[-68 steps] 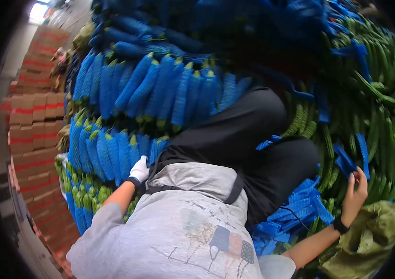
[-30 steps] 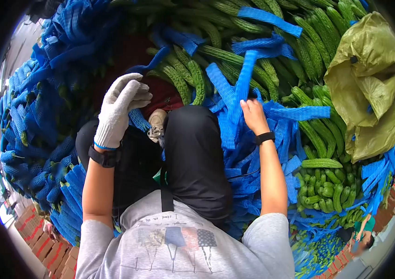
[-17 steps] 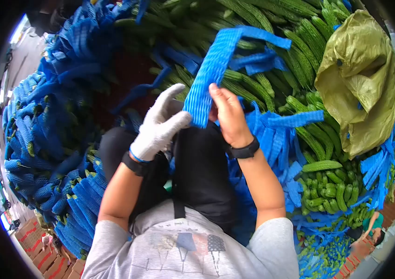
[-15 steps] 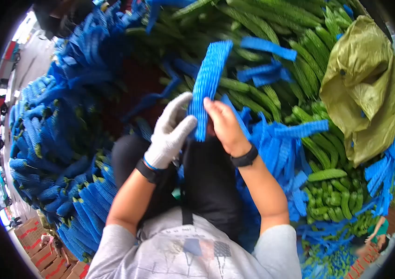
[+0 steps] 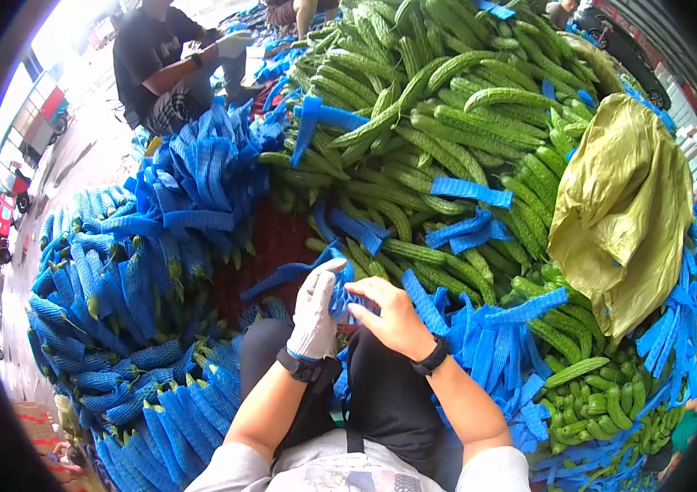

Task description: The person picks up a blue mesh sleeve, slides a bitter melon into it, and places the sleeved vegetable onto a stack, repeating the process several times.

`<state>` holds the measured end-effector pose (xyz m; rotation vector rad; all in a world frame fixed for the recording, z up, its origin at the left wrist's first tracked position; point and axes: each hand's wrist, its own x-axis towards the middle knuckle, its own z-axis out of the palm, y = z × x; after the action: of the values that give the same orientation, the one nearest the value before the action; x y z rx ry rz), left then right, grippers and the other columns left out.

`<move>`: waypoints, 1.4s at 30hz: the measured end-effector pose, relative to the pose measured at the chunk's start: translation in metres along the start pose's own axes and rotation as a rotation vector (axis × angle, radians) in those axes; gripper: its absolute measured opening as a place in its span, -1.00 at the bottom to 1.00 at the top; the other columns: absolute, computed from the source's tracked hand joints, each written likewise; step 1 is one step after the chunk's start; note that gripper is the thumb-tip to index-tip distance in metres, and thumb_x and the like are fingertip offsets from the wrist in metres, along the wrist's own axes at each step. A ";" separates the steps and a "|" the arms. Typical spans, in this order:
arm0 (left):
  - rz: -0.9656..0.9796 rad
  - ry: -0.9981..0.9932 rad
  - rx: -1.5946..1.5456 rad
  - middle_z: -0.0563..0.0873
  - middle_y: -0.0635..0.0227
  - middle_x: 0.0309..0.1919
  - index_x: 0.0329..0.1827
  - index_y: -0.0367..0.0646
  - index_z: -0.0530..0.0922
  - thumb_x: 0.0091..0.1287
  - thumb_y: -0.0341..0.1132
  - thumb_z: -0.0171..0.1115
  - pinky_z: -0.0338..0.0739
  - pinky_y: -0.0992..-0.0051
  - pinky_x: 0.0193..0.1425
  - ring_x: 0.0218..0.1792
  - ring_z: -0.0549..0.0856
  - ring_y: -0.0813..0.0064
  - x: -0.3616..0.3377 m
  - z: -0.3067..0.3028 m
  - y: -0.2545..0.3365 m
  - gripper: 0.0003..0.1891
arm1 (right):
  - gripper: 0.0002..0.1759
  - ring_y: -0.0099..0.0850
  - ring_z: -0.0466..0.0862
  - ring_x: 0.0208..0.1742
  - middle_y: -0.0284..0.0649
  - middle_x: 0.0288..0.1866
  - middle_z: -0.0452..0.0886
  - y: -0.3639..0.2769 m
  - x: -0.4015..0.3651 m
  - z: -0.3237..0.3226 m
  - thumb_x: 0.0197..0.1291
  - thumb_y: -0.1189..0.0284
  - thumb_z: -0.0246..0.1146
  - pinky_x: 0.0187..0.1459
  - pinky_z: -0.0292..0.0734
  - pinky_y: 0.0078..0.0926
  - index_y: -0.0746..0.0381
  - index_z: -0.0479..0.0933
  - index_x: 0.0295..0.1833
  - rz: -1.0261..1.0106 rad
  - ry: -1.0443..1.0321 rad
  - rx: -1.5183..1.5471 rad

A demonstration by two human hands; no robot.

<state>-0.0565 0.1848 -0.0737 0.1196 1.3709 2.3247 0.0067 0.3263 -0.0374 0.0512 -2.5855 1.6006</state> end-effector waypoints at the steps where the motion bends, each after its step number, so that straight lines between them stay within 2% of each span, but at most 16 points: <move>1: 0.018 0.005 0.003 0.62 0.44 -0.02 0.21 -0.16 0.53 0.46 -0.29 0.13 0.50 0.63 -0.03 -0.13 0.57 0.70 -0.001 0.000 0.001 -0.68 | -0.58 -0.15 0.63 0.08 -0.04 0.07 0.59 -0.003 -0.001 -0.001 0.15 0.51 0.32 0.10 0.54 -0.36 0.33 0.52 0.16 0.025 -0.021 0.018; 7: 0.284 -0.187 0.720 0.68 0.35 -0.09 0.38 -0.20 0.38 0.22 -0.37 0.39 0.53 0.54 0.05 -0.14 0.62 0.61 -0.010 -0.005 0.000 -0.37 | -0.72 -0.12 0.68 -0.12 -0.03 -0.16 0.66 0.014 0.000 0.019 0.07 0.69 0.19 -0.05 0.57 -0.34 0.36 0.57 -0.05 -0.075 0.282 -0.030; 12: 0.342 -0.179 0.590 0.65 0.26 0.05 0.34 -0.24 0.42 0.28 -0.39 0.31 0.52 0.48 0.14 0.01 0.63 0.52 -0.005 0.001 0.001 -0.46 | -0.85 -0.55 0.62 -0.28 -0.36 -0.27 0.63 0.036 0.015 0.031 0.39 0.52 0.10 -0.19 0.56 -0.53 0.24 0.55 -0.01 0.012 0.524 0.548; 14: 0.260 -0.216 0.428 0.64 0.22 0.10 0.32 -0.24 0.44 0.33 -0.37 0.27 0.54 0.48 0.13 0.05 0.65 0.44 -0.006 0.001 0.004 -0.51 | -0.86 -0.64 0.58 -0.34 -0.44 -0.31 0.57 0.030 0.011 0.014 0.43 0.47 0.06 -0.28 0.54 -0.62 0.19 0.51 -0.02 0.330 0.461 1.083; 16: -0.121 -0.029 0.009 0.66 0.37 -0.13 0.30 -0.21 0.45 0.35 -0.40 0.21 0.53 0.67 -0.18 -0.28 0.60 0.67 -0.004 -0.001 0.008 -0.56 | -0.90 -0.69 0.55 -0.38 -0.47 -0.34 0.55 0.020 0.015 0.002 0.41 0.45 0.12 -0.34 0.50 -0.67 0.18 0.52 -0.06 0.382 0.492 1.056; 18: -0.053 0.084 0.053 0.63 0.44 -0.22 0.31 -0.20 0.43 0.33 -0.41 0.25 0.54 0.65 -0.22 -0.35 0.59 0.68 0.005 -0.012 -0.001 -0.53 | -0.92 -0.66 0.53 -0.40 -0.44 -0.34 0.59 0.026 0.019 -0.002 0.35 0.44 0.21 -0.32 0.48 -0.63 0.20 0.56 -0.12 0.356 0.389 0.652; 20: 0.595 0.217 0.805 0.63 0.33 -0.30 0.20 -0.15 0.51 0.16 -0.47 0.36 0.60 0.37 -0.15 -0.34 0.65 0.44 -0.009 0.002 0.014 -0.51 | -0.89 -0.63 0.54 -0.38 -0.38 -0.37 0.63 0.043 0.017 0.010 0.31 0.44 0.28 -0.28 0.48 -0.57 0.26 0.58 -0.23 0.127 0.412 0.219; 22: 1.245 0.033 1.089 0.67 0.26 -0.28 0.04 -0.12 0.63 0.08 -0.48 0.40 0.61 0.28 -0.11 -0.28 0.69 0.27 -0.015 0.008 0.033 -0.60 | -0.80 -0.59 0.55 -0.40 -0.27 -0.47 0.63 0.037 0.015 0.013 0.21 0.38 0.34 -0.28 0.50 -0.53 0.31 0.58 -0.29 0.130 0.372 -0.018; 24: 1.322 -0.384 0.971 0.70 0.26 -0.26 -0.24 -0.11 0.67 0.08 -0.44 0.39 0.63 0.29 -0.14 -0.23 0.71 0.21 -0.024 0.010 0.030 -0.83 | -0.78 -0.54 0.55 -0.44 -0.25 -0.47 0.62 0.025 0.013 0.012 0.16 0.36 0.36 -0.32 0.50 -0.49 0.31 0.59 -0.27 0.198 0.318 0.005; 26: 1.134 -0.576 1.052 0.70 0.24 -0.27 -0.21 -0.12 0.66 0.10 -0.42 0.38 0.64 0.31 -0.19 -0.25 0.71 0.21 -0.028 0.009 0.026 -0.82 | -0.80 -0.54 0.54 -0.46 -0.24 -0.49 0.60 0.015 0.014 0.008 0.19 0.37 0.35 -0.35 0.48 -0.47 0.31 0.57 -0.28 0.208 0.297 -0.056; 28: 1.000 -0.438 1.023 0.69 0.22 -0.27 -0.17 -0.15 0.64 0.11 -0.43 0.36 0.63 0.32 -0.23 -0.28 0.71 0.20 -0.022 0.010 0.021 -0.79 | -0.81 -0.62 0.54 -0.45 -0.30 -0.51 0.60 0.000 0.015 0.006 0.20 0.38 0.35 -0.37 0.48 -0.53 0.30 0.56 -0.28 0.187 0.289 -0.108; 32: 0.502 -0.480 1.374 0.65 0.15 -0.25 -0.13 -0.14 0.60 0.09 -0.42 0.37 0.59 0.25 -0.19 -0.22 0.67 0.07 -0.018 -0.007 0.003 -0.73 | -0.89 -0.04 0.67 -0.41 0.01 -0.46 0.60 -0.058 0.012 0.025 0.22 0.44 0.21 -0.37 0.53 -0.21 0.27 0.52 -0.24 -0.041 0.236 -0.439; 33: 0.272 -0.293 0.763 0.62 0.18 -0.24 -0.10 -0.13 0.56 0.13 -0.37 0.34 0.55 0.27 -0.10 -0.14 0.62 0.12 -0.024 -0.005 -0.002 -0.74 | -0.89 -0.01 0.66 -0.39 0.02 -0.43 0.61 -0.060 0.009 0.033 0.20 0.45 0.20 -0.36 0.53 -0.18 0.26 0.52 -0.22 -0.126 0.112 -0.301; 36: 0.319 -0.282 0.987 0.62 0.19 -0.22 -0.10 -0.13 0.55 0.16 -0.36 0.32 0.53 0.29 -0.07 -0.11 0.61 0.14 -0.023 -0.035 -0.021 -0.74 | -0.67 -0.04 0.67 -0.15 0.05 -0.25 0.61 -0.075 -0.004 0.057 0.11 0.46 0.24 -0.12 0.57 -0.13 0.23 0.45 0.02 0.003 -0.277 -0.340; 39: 0.379 -0.285 1.213 0.61 0.20 -0.20 -0.09 -0.13 0.54 0.18 -0.34 0.30 0.51 0.31 -0.04 -0.09 0.60 0.16 -0.007 -0.072 -0.039 -0.75 | -0.55 -0.07 0.59 0.07 0.00 0.09 0.49 -0.035 -0.007 0.069 0.11 0.43 0.27 0.05 0.57 -0.22 0.31 0.41 0.12 -0.242 -0.054 -0.394; 42: 0.280 -0.320 1.074 0.61 0.22 -0.19 -0.09 -0.13 0.55 0.24 -0.33 0.25 0.50 0.33 -0.03 -0.13 0.58 0.17 0.011 -0.062 -0.020 -0.79 | -0.77 -0.24 0.54 -0.13 -0.20 -0.21 0.48 -0.035 0.003 0.060 0.10 0.45 0.17 -0.14 0.52 -0.30 0.22 0.47 -0.09 -0.215 0.203 -0.817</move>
<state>-0.0777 0.1477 -0.1238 0.9901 2.3387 1.3826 0.0023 0.2567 -0.0322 0.0901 -2.7305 0.3851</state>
